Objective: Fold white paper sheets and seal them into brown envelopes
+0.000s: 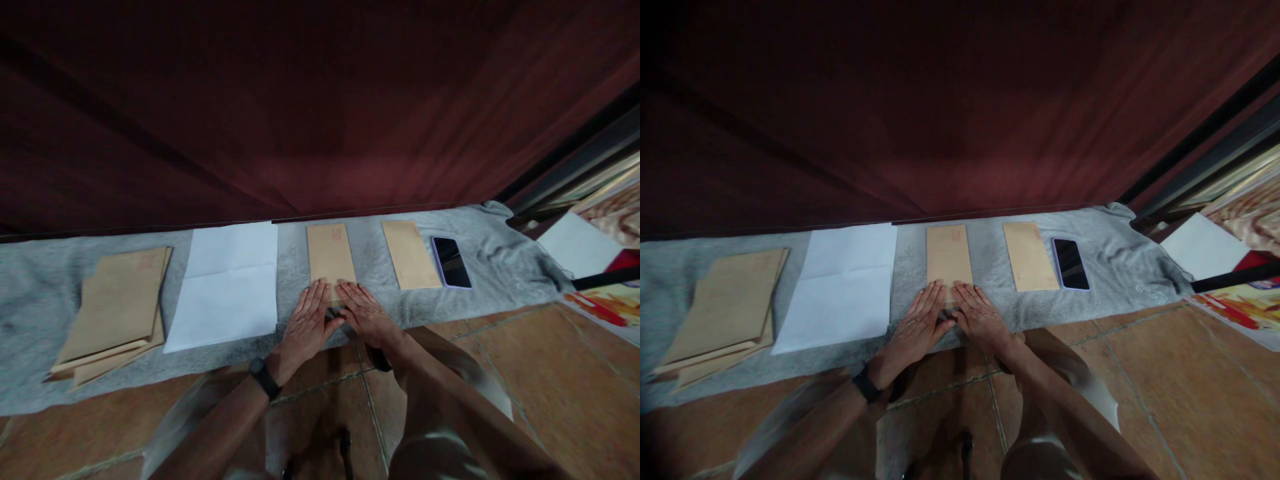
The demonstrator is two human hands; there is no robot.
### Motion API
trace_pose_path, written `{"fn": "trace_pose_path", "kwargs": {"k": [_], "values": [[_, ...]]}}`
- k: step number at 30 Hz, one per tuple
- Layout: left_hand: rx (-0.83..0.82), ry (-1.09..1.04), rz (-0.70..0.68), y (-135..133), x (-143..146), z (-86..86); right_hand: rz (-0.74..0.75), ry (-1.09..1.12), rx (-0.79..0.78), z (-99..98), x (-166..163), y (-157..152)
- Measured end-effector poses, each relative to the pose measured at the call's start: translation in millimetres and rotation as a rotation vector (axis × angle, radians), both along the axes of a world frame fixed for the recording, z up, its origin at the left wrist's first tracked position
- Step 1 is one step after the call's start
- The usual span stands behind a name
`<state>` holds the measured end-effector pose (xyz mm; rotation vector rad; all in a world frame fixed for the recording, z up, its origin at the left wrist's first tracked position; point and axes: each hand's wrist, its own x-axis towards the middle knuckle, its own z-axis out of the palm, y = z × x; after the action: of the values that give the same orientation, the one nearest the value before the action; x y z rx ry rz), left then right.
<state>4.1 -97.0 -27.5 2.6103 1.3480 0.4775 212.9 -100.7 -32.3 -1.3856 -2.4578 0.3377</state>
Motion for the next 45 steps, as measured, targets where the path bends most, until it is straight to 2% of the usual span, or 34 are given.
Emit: {"fn": "trace_pose_path", "kwargs": {"k": [12,19,25,35,45], "values": [[-0.002,0.028,0.011,-4.5,-21.1,1.1,-0.026,0.013,-0.046,4.8,26.2,-7.1],[-0.008,-0.001,-0.086,-1.5,-6.9,7.8,0.023,0.031,-0.026,14.6,3.0,-3.1],[-0.028,0.021,-0.072,-8.5,4.2,-2.6,0.071,0.063,-0.049,15.3,-8.8,-3.5],[-0.023,0.046,-0.078,-9.5,5.5,2.9,0.087,0.061,-0.138,14.3,-9.0,42.6],[-0.017,0.075,-0.076,-9.3,5.5,4.0,-0.014,-0.005,-0.085,5.0,-26.6,93.6]]}}
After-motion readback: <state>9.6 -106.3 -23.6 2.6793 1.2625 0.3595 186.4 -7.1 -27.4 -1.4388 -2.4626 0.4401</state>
